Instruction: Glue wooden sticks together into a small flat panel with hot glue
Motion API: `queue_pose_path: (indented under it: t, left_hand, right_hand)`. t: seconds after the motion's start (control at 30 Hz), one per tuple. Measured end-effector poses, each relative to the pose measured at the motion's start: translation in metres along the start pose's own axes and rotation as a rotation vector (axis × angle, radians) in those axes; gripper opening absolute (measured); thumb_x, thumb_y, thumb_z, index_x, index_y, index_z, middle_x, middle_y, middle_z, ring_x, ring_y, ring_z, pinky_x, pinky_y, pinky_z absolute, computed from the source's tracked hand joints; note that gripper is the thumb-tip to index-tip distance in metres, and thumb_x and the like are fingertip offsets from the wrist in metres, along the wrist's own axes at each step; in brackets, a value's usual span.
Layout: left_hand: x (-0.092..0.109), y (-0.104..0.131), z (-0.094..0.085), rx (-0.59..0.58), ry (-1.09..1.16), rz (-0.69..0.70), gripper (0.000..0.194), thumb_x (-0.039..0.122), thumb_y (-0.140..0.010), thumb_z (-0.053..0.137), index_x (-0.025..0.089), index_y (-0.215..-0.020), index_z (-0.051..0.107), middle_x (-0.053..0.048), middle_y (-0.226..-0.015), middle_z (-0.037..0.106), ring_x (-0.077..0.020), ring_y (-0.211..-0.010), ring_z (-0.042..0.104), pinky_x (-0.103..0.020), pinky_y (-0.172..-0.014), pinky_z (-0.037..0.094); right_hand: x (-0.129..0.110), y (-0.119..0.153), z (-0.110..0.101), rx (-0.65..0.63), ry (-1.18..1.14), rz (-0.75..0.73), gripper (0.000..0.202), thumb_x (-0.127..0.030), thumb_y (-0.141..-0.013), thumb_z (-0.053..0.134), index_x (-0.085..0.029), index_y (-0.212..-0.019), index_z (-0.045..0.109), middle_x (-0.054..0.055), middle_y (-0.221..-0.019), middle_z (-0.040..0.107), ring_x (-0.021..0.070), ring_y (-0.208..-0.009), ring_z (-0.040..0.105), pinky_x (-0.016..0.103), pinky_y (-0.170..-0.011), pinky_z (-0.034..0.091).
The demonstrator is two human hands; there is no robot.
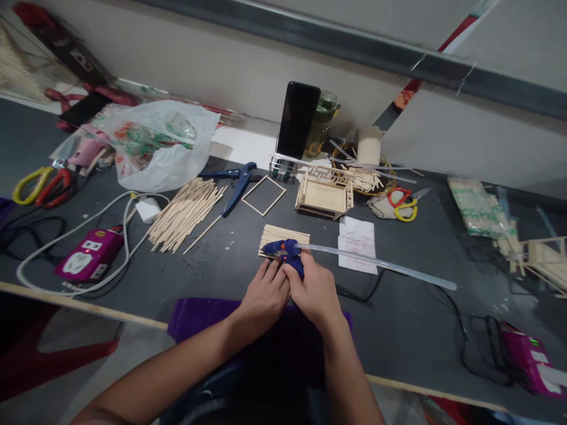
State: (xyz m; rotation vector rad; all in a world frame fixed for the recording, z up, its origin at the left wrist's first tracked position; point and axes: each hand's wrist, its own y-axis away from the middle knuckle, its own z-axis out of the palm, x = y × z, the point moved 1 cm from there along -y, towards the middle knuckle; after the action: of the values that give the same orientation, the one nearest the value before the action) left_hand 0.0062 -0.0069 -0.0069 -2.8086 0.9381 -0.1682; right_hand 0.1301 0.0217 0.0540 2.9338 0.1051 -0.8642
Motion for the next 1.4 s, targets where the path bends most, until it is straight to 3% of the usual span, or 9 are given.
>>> queue_pose_path:
  t: [0.23,0.47,0.9,1.13,1.4]
  left_hand:
    - [-0.0003,0.0002,-0.0003,-0.005,0.006,0.007,0.038,0.024,-0.096,0.04,0.009,-0.128,0.056,-0.017,-0.128,0.059,-0.0302,-0.126,0.05,-0.047,-0.106,0.037]
    - [0.0003,-0.0002,0.0022,-0.03,0.006,-0.001,0.04,0.023,-0.095,0.04,0.01,-0.13,0.054,-0.017,-0.128,0.059,-0.0295,-0.128,0.049,-0.047,-0.107,0.037]
    - [-0.0002,0.0001,0.0018,-0.034,0.008,-0.005,0.04,0.024,-0.095,0.041,0.01,-0.131,0.053,-0.017,-0.129,0.059,-0.0291,-0.128,0.048,-0.046,-0.106,0.037]
    - [-0.0009,0.0003,0.0009,0.003,0.014,0.002,0.038,0.024,-0.095,0.04,0.009,-0.127,0.056,-0.018,-0.128,0.06,-0.0302,-0.126,0.05,-0.047,-0.105,0.039]
    - [-0.0007,0.001,0.0001,0.009,0.001,0.008,0.037,0.025,-0.096,0.041,0.009,-0.126,0.057,-0.017,-0.131,0.058,-0.0295,-0.126,0.051,-0.045,-0.105,0.039]
  right_hand:
    - [0.0006,0.0003,0.0008,0.018,0.002,-0.002,0.036,-0.04,-0.087,0.045,-0.015,-0.109,0.059,0.002,-0.059,0.064,0.0182,-0.045,0.056,0.026,-0.048,0.039]
    - [0.0021,-0.0002,0.0014,0.034,0.009,-0.017,0.039,-0.04,-0.087,0.044,-0.015,-0.114,0.058,0.007,-0.07,0.07,0.0223,-0.058,0.065,0.028,-0.053,0.043]
    - [0.001,0.0,0.0009,0.011,0.017,-0.008,0.039,-0.04,-0.087,0.044,-0.014,-0.113,0.058,0.004,-0.063,0.067,0.0199,-0.049,0.059,0.026,-0.049,0.039]
    - [0.0014,0.0007,0.0006,0.001,0.035,-0.017,0.034,-0.04,-0.088,0.043,-0.016,-0.106,0.059,0.008,-0.072,0.07,0.0222,-0.06,0.065,0.027,-0.055,0.043]
    - [0.0018,0.0014,-0.001,-0.013,-0.015,0.014,0.04,-0.041,-0.088,0.044,-0.014,-0.113,0.058,0.006,-0.067,0.068,0.0207,-0.052,0.061,0.028,-0.053,0.043]
